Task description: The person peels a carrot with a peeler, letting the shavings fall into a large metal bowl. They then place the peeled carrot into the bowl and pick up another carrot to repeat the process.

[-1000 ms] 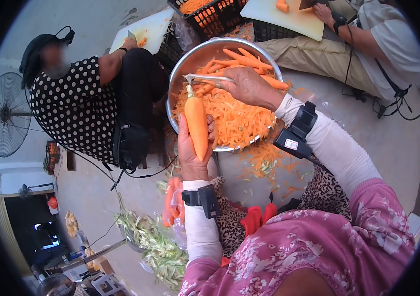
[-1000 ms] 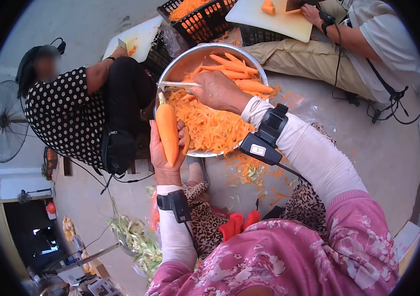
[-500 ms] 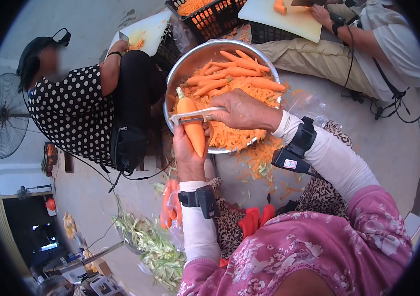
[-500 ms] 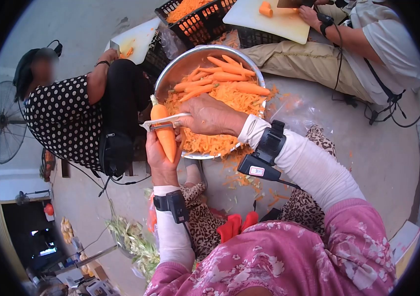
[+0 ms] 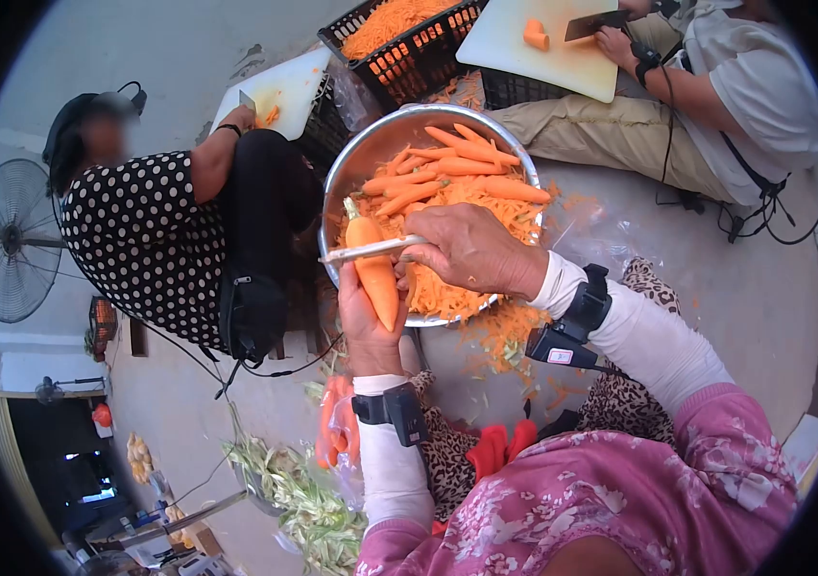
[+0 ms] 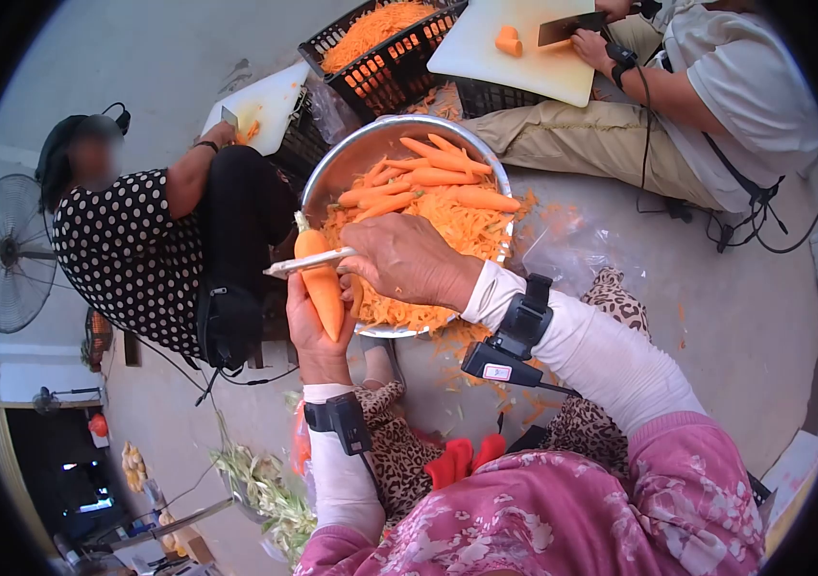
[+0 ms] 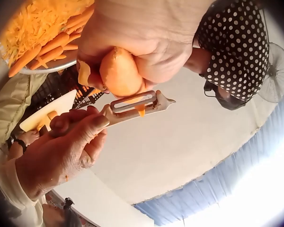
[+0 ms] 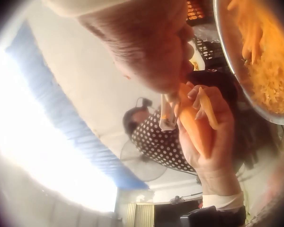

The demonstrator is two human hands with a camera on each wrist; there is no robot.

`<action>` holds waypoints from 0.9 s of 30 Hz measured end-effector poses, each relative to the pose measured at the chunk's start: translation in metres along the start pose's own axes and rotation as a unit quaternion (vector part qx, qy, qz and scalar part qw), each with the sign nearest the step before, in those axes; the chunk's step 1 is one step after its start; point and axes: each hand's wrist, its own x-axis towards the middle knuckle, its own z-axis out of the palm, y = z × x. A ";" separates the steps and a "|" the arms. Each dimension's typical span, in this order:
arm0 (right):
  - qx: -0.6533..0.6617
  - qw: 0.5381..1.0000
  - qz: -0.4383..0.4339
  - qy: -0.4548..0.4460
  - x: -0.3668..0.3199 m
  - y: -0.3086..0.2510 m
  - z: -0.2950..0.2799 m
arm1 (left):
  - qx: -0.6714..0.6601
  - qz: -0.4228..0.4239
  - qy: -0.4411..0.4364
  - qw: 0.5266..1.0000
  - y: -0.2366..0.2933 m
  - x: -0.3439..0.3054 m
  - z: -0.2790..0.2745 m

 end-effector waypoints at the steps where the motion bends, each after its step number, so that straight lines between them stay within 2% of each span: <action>1: 0.009 1.000 0.004 0.029 -0.001 0.001 0.000 | 0.002 -0.002 -0.040 0.999 0.000 0.002 -0.001; 3: 0.001 0.999 0.003 0.053 -0.001 0.004 -0.001 | -0.021 -0.016 -0.074 0.997 -0.002 0.003 0.000; 10: -0.027 0.997 0.061 -0.035 -0.004 0.004 0.001 | -0.017 0.008 -0.007 1.000 -0.004 0.005 0.018; 27: -0.046 0.995 0.082 -0.029 0.000 0.006 -0.003 | 0.023 0.037 0.056 0.997 -0.009 0.021 0.021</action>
